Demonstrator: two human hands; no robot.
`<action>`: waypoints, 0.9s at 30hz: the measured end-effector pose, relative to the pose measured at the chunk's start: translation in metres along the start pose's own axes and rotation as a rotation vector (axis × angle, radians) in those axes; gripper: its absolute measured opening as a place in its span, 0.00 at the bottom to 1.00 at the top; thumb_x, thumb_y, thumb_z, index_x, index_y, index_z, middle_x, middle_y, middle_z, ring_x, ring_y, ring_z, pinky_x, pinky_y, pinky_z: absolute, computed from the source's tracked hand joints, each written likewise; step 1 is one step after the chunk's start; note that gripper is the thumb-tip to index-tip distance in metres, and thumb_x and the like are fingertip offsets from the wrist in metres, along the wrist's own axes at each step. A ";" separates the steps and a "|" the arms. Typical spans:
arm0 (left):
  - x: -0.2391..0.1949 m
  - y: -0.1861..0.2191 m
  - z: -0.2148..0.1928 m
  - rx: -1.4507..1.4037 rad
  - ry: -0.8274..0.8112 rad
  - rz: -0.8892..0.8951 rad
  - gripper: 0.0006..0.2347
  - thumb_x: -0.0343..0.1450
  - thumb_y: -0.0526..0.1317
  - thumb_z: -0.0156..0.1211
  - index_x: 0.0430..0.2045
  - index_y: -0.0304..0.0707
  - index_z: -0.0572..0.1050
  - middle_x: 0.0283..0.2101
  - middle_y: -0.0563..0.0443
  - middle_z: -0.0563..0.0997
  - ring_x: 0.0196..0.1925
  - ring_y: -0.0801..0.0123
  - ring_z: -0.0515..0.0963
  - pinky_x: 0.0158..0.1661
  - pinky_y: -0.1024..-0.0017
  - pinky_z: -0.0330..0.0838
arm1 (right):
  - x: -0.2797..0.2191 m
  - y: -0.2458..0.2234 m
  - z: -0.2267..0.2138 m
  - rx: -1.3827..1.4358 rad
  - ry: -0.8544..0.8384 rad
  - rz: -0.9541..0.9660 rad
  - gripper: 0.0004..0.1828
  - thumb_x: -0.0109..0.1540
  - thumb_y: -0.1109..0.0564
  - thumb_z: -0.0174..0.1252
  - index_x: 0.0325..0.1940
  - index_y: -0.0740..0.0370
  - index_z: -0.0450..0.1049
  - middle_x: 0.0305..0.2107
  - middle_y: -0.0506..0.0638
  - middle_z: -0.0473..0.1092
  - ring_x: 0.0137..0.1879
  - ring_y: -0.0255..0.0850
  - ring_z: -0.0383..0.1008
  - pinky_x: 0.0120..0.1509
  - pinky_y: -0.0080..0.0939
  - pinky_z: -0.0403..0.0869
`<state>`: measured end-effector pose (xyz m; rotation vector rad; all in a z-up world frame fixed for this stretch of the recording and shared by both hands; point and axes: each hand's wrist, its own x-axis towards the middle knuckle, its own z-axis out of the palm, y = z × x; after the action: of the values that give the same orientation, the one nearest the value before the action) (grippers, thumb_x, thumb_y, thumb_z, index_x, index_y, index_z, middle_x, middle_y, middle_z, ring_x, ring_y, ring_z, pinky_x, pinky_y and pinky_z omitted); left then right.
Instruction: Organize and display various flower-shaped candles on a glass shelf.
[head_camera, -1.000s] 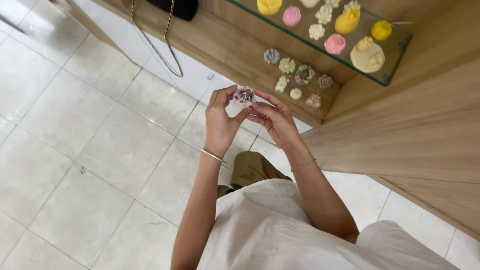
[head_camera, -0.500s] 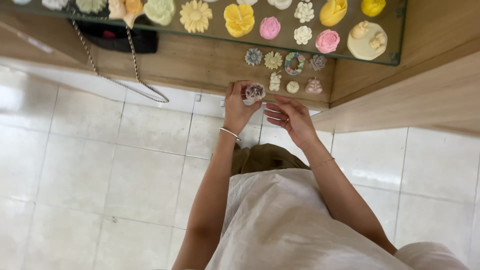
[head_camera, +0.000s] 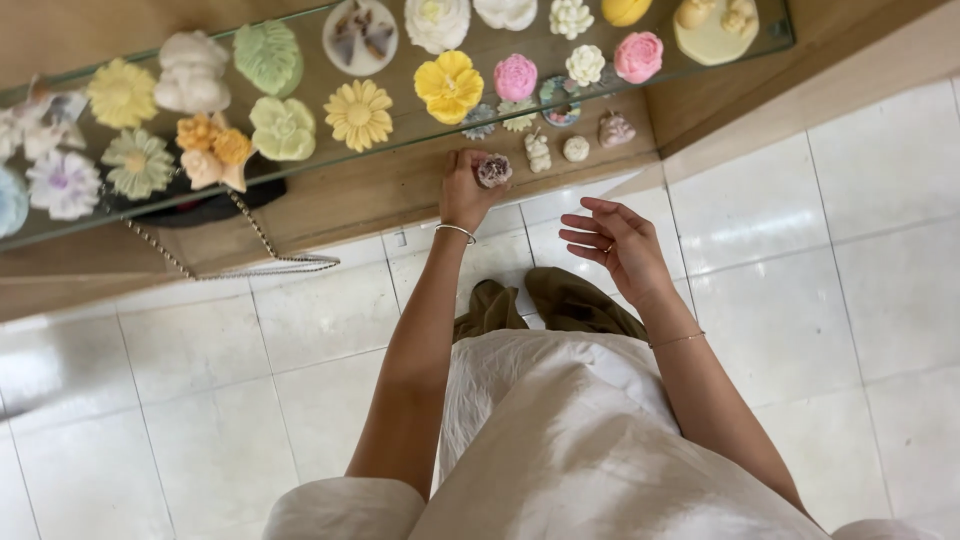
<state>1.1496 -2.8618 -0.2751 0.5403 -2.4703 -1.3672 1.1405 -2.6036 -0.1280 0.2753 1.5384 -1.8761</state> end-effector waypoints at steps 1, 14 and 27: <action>0.003 -0.002 0.000 -0.004 -0.023 0.011 0.24 0.55 0.39 0.81 0.41 0.37 0.74 0.46 0.46 0.75 0.43 0.59 0.82 0.46 0.64 0.79 | -0.004 0.001 0.000 0.012 0.023 -0.005 0.18 0.70 0.58 0.46 0.60 0.68 0.69 0.49 0.64 0.76 0.53 0.53 0.81 0.55 0.48 0.80; 0.021 -0.041 0.017 0.132 -0.069 0.070 0.27 0.52 0.43 0.85 0.39 0.39 0.73 0.46 0.45 0.77 0.51 0.51 0.76 0.51 0.56 0.73 | -0.040 0.036 0.007 0.113 0.242 -0.026 0.18 0.70 0.57 0.44 0.60 0.69 0.69 0.48 0.63 0.76 0.51 0.51 0.81 0.54 0.46 0.81; -0.044 -0.014 0.004 -0.097 0.013 0.090 0.42 0.59 0.35 0.81 0.66 0.27 0.58 0.54 0.41 0.69 0.53 0.55 0.72 0.56 0.59 0.69 | -0.084 0.054 -0.048 0.303 0.465 -0.049 0.19 0.70 0.57 0.44 0.61 0.68 0.70 0.49 0.61 0.77 0.51 0.48 0.81 0.54 0.44 0.80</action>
<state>1.1903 -2.8454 -0.2914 0.4098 -2.3728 -1.4349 1.2239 -2.5319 -0.1368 0.8700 1.5488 -2.1896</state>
